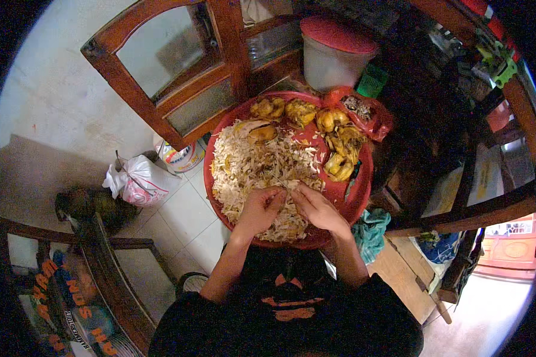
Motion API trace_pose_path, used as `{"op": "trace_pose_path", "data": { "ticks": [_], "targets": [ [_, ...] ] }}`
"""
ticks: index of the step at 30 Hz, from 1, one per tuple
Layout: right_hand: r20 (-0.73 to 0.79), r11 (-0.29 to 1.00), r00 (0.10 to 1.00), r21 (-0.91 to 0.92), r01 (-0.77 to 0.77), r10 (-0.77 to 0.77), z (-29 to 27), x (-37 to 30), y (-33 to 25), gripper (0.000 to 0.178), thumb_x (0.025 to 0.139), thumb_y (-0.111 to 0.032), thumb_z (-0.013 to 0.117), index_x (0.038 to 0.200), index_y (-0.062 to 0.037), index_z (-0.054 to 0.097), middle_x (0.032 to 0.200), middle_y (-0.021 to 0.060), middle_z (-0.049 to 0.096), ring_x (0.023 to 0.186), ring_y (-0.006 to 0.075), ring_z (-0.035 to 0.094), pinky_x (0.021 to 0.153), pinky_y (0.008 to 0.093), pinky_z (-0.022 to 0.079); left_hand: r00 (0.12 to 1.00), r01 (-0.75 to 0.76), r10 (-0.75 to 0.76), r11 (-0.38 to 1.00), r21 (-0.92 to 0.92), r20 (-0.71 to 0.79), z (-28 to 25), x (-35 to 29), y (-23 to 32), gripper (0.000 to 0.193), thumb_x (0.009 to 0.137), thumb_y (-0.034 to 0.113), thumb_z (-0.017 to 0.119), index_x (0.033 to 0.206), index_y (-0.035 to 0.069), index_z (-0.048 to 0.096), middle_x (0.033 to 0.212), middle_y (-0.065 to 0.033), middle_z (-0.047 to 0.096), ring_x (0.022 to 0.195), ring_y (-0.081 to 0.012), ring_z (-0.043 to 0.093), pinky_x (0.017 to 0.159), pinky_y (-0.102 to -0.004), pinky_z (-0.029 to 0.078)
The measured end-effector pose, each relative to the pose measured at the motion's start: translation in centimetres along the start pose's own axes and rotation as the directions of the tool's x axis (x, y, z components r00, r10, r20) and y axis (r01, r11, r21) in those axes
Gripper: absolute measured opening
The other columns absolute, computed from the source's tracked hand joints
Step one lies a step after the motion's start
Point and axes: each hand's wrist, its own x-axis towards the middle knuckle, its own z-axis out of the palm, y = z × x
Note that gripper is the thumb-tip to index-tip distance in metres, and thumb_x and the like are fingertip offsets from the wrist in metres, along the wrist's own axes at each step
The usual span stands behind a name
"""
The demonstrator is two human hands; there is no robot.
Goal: Shredding cooked chicken by hand into a large tray.
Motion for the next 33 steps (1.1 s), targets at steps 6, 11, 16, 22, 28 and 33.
{"op": "trace_pose_path", "data": {
  "ticks": [6, 11, 16, 22, 28, 33],
  "targets": [
    [0.269, 0.685, 0.713, 0.204, -0.700, 0.648, -2.2, 2.9, -2.9, 0.031, 0.092, -0.018, 0.041, 0.111, 0.0049, 0.049, 0.103, 0.0240, 0.055, 0.099, 0.0392, 0.053, 0.085, 0.0394, 0.042, 0.998, 0.007, -0.009, 0.999, -0.035, -0.058, 0.4, -0.3, -0.6, 0.021, 0.086, 0.016, 0.054, 0.095, -0.002, 0.062, 0.064, -0.0076, 0.060, 0.056, -0.0160, 0.052, 0.055, -0.0299, 0.043],
    [0.124, 0.487, 0.594, 0.452, -0.747, 0.795, -3.9, 3.4, -1.7, 0.029, 0.093, -0.021, 0.041, 0.111, 0.0005, 0.051, 0.096, 0.0214, 0.058, 0.093, 0.0364, 0.056, 0.078, 0.0404, 0.044, 0.924, 0.373, -0.372, 0.823, -0.428, 0.091, -0.9, -1.3, 0.0, 0.021, 0.085, 0.025, 0.061, 0.094, 0.006, 0.064, 0.065, 0.0047, 0.054, 0.054, -0.0044, 0.045, 0.045, -0.0201, 0.034],
    [0.250, 0.587, 0.836, 0.615, -0.527, 0.488, -0.2, -0.5, -1.0, 0.025, 0.094, -0.024, 0.038, 0.092, -0.0029, 0.051, 0.053, -0.0001, 0.039, 0.046, 0.0098, 0.037, 0.046, 0.0244, 0.032, 0.871, 0.442, -0.476, 0.653, -0.615, 0.121, -0.4, -0.9, 0.0, 0.019, 0.085, 0.025, 0.062, 0.094, 0.008, 0.064, 0.068, 0.0057, 0.054, 0.055, -0.0024, 0.043, 0.043, -0.0181, 0.031],
    [0.218, 0.962, 0.945, 0.073, -0.263, 0.242, -0.5, 1.2, -2.2, 0.036, 0.089, -0.023, 0.045, 0.118, -0.0009, 0.047, 0.115, 0.0248, 0.051, 0.104, 0.0387, 0.051, 0.085, 0.0445, 0.043, 0.988, 0.091, -0.119, 0.962, -0.256, -0.098, 0.4, -1.1, -1.3, 0.016, 0.088, 0.015, 0.055, 0.091, 0.000, 0.063, 0.065, -0.0005, 0.056, 0.052, -0.0063, 0.047, 0.047, -0.0224, 0.037],
    [0.268, 0.709, 0.686, 0.017, -0.705, 0.676, -0.2, 4.1, -3.8, 0.027, 0.092, -0.019, 0.041, 0.109, 0.0002, 0.050, 0.098, 0.0242, 0.055, 0.093, 0.0403, 0.051, 0.078, 0.0425, 0.043, 0.982, -0.007, 0.031, 0.992, 0.128, -0.186, 0.8, -0.9, -0.7, 0.017, 0.084, 0.010, 0.054, 0.094, -0.002, 0.061, 0.076, -0.0111, 0.064, 0.058, -0.0134, 0.054, 0.054, -0.0280, 0.043],
    [-0.011, 0.698, 0.723, 0.271, -0.662, 0.690, -0.1, 2.3, -0.8, 0.031, 0.093, -0.025, 0.039, 0.110, 0.0000, 0.048, 0.102, 0.0234, 0.056, 0.090, 0.0412, 0.055, 0.076, 0.0420, 0.044, 0.974, 0.136, -0.124, 0.989, 0.053, -0.188, 0.7, -1.6, 0.3, 0.021, 0.087, 0.014, 0.054, 0.094, -0.004, 0.060, 0.070, -0.0101, 0.061, 0.056, -0.0123, 0.053, 0.052, -0.0278, 0.042]
  ]
}}
